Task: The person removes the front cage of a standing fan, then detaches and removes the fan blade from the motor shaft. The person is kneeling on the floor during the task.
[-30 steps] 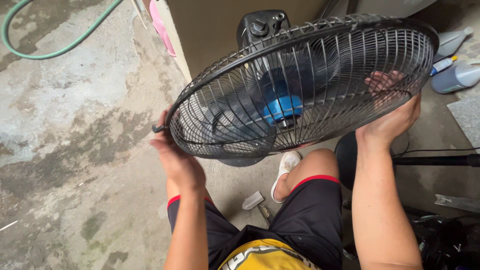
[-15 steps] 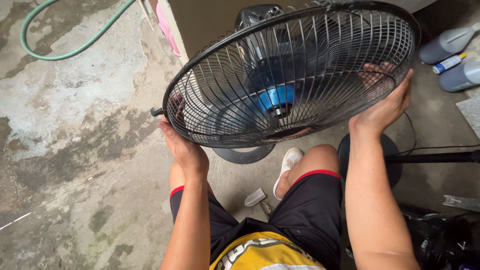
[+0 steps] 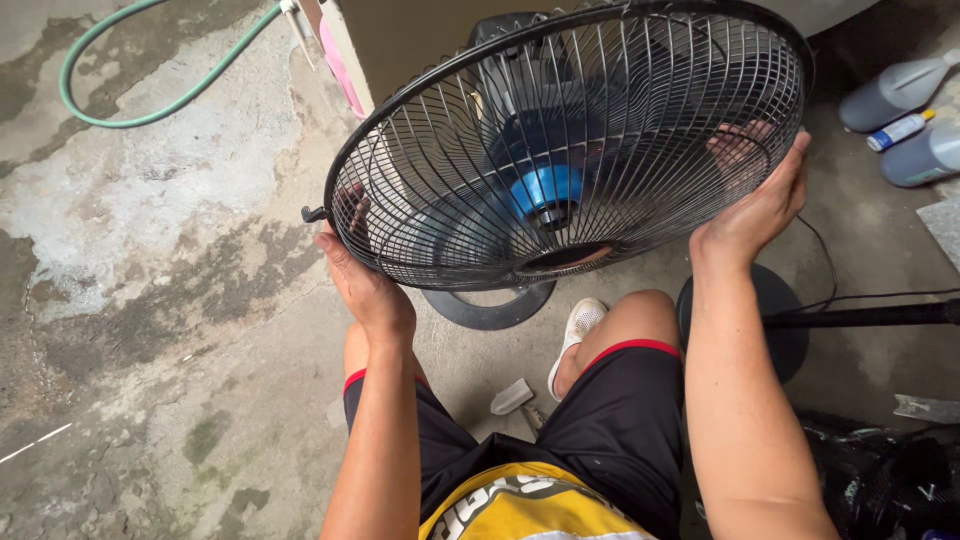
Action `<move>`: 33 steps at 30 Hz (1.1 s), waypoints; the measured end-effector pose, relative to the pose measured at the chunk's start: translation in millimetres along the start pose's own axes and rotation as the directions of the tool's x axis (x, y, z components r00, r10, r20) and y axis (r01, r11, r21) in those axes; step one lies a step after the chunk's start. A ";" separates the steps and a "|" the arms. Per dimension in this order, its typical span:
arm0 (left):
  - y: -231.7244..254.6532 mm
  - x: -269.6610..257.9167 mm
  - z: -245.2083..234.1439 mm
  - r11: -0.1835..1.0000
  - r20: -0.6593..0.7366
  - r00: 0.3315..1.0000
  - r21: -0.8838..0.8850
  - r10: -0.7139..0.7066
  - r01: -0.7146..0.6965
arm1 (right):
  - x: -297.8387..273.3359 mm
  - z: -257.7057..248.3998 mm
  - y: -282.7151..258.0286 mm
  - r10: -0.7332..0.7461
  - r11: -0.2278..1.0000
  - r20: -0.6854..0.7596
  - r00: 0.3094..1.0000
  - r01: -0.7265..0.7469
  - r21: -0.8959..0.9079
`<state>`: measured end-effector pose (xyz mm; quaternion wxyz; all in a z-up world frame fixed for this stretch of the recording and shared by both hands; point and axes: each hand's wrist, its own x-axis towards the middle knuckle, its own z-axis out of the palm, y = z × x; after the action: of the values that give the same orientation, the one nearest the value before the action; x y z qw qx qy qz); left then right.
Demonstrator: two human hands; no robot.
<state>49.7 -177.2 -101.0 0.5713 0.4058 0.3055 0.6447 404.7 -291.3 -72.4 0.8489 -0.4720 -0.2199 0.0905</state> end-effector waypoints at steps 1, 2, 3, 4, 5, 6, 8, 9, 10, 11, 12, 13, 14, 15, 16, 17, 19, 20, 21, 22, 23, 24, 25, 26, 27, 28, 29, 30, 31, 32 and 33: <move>-0.2 0.5 0.4 1.000 -0.004 1.000 0.020 0.005 -0.005 | 0.7 -1.0 1.1 0.001 1.000 -0.003 1.000 -0.001 0.009; -0.6 1.1 0.6 0.999 -0.009 1.000 0.040 0.011 -0.011 | 1.2 -1.7 1.9 0.003 1.000 -0.006 1.000 -0.003 0.018; -0.9 1.2 0.8 1.000 -0.010 1.000 0.024 0.013 -0.013 | 1.1 -2.2 2.1 0.005 1.000 -0.008 1.000 -0.005 0.025; -1.5 1.6 1.3 1.000 -0.012 1.000 0.009 0.016 -0.016 | 0.8 -2.5 2.1 0.004 1.000 0.002 1.000 -0.004 0.018; -2.0 2.1 1.6 1.000 -0.014 1.000 -0.006 0.018 -0.018 | 0.5 -2.7 2.0 0.002 1.000 0.013 1.000 -0.002 0.010; -2.4 2.5 1.8 1.000 -0.010 1.000 -0.009 0.021 -0.021 | 0.2 -2.8 2.0 0.001 1.000 0.023 1.000 -0.001 0.003; -3.4 3.6 2.0 0.999 -0.003 1.000 -0.016 0.029 -0.029 | 0.0 -2.9 2.1 -0.004 1.000 0.019 1.000 0.005 -0.014; -3.9 4.1 2.1 0.999 0.001 0.999 -0.012 0.032 -0.032 | 0.4 -3.1 2.2 -0.008 1.000 0.017 1.000 0.008 -0.022; -4.2 4.6 2.1 0.999 0.005 0.999 -0.007 0.035 -0.035 | 0.6 -3.6 2.3 -0.003 1.000 0.009 1.000 0.004 -0.017; -4.1 5.0 1.8 0.999 0.009 0.999 -0.003 0.038 -0.038 | 0.8 -3.8 2.7 0.001 1.000 0.002 1.000 -0.001 -0.011; -4.0 5.3 1.6 0.999 0.008 0.999 -0.004 0.038 -0.038 | 0.9 -4.2 3.2 0.005 1.000 -0.006 1.000 -0.005 -0.005; -4.0 5.4 1.6 0.999 0.007 0.999 -0.006 0.038 -0.038 | 1.1 -4.9 3.6 0.003 1.000 0.002 1.000 -0.003 -0.019; -4.0 5.3 1.6 0.999 0.006 0.999 -0.008 0.038 -0.038 | 1.2 -5.7 4.0 0.001 0.999 0.009 1.000 -0.001 -0.034; -3.9 5.2 1.8 0.999 0.002 0.999 -0.014 0.034 -0.034 | 1.4 -6.3 4.5 -0.001 0.999 0.016 1.000 0.002 -0.048; -3.7 5.0 2.0 0.999 -0.002 1.000 -0.019 0.030 -0.030 | 1.3 -6.9 4.9 0.007 0.998 0.011 1.000 -0.006 -0.064; -3.6 4.8 2.4 0.999 -0.005 1.000 -0.025 0.027 -0.027 | 1.4 -7.6 5.3 0.014 0.997 0.005 1.000 -0.013 -0.080; -3.3 4.2 2.4 0.999 -0.002 1.000 -0.048 0.006 -0.006 | 1.6 -8.6 6.0 0.020 0.995 -0.001 1.000 -0.020 -0.096; -3.3 3.9 2.1 0.998 0.000 1.000 -0.058 -0.005 0.005 | 1.8 -8.9 6.5 0.018 0.995 -0.001 1.000 -0.018 -0.095; -3.5 3.7 1.7 0.998 -0.006 1.000 -0.061 -0.007 0.007 | 2.0 -9.3 6.8 0.017 0.995 -0.002 1.000 -0.017 -0.094; -3.7 3.3 1.1 0.998 -0.013 1.000 -0.064 -0.009 0.008 | 2.0 -9.7 7.1 0.017 0.996 -0.001 1.000 -0.017 -0.092; -4.0 3.3 0.5 0.998 -0.019 1.000 -0.066 -0.011 0.009 | 2.1 -9.8 7.3 0.016 0.996 -0.001 1.000 -0.016 -0.090; -4.3 3.1 -0.1 0.998 -0.015 1.000 -0.067 -0.010 0.009 | 2.2 -9.7 7.3 0.016 0.996 0.000 1.000 -0.016 -0.087; -4.3 3.1 -0.6 0.998 -0.012 1.000 -0.068 -0.009 0.008 | 2.3 -9.4 7.2 0.015 0.996 0.000 1.000 -0.015 -0.083; -4.4 3.1 -1.0 0.998 -0.008 1.000 -0.069 -0.008 0.007 | 2.3 -9.0 7.0 0.015 0.997 0.000 1.000 -0.014 -0.079; -4.4 2.9 -1.3 0.998 -0.008 1.000 -0.068 -0.009 0.009 | 2.0 -8.7 6.7 0.014 0.997 0.000 1.000 -0.014 -0.076; -4.3 2.6 -1.5 0.998 -0.009 1.000 -0.068 -0.011 0.010 | 1.6 -8.4 6.4 0.020 0.997 -0.008 1.000 -0.021 -0.077; -4.3 2.6 -1.3 0.998 -0.009 1.000 -0.067 -0.013 0.013 | 1.4 -8.1 6.1 0.027 0.997 -0.015 1.000 -0.028 -0.078; -4.1 2.5 -1.0 0.998 -0.013 1.000 -0.061 -0.013 0.012 | 1.2 -7.8 5.8 0.034 0.996 -0.023 0.999 -0.036 -0.079; -3.7 2.3 -0.6 0.998 -0.018 1.000 -0.055 -0.012 0.011 | 1.0 -7.4 5.5 0.027 0.997 -0.016 0.999 -0.028 -0.070; -3.2 2.2 -0.1 0.999 -0.022 1.000 -0.049 -0.012 0.010 | 0.9 -7.1 5.2 0.021 0.998 -0.010 1.000 -0.021 -0.061; -2.7 2.3 0.5 0.998 -0.018 1.000 -0.057 -0.006 0.005 | 0.9 -6.7 5.0 0.014 0.999 -0.004 1.000 -0.014 -0.051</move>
<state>51.5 -174.6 -102.6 0.5816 0.3825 0.2934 0.6552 408.8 -293.4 -79.4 0.8362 -0.4953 -0.2175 0.0899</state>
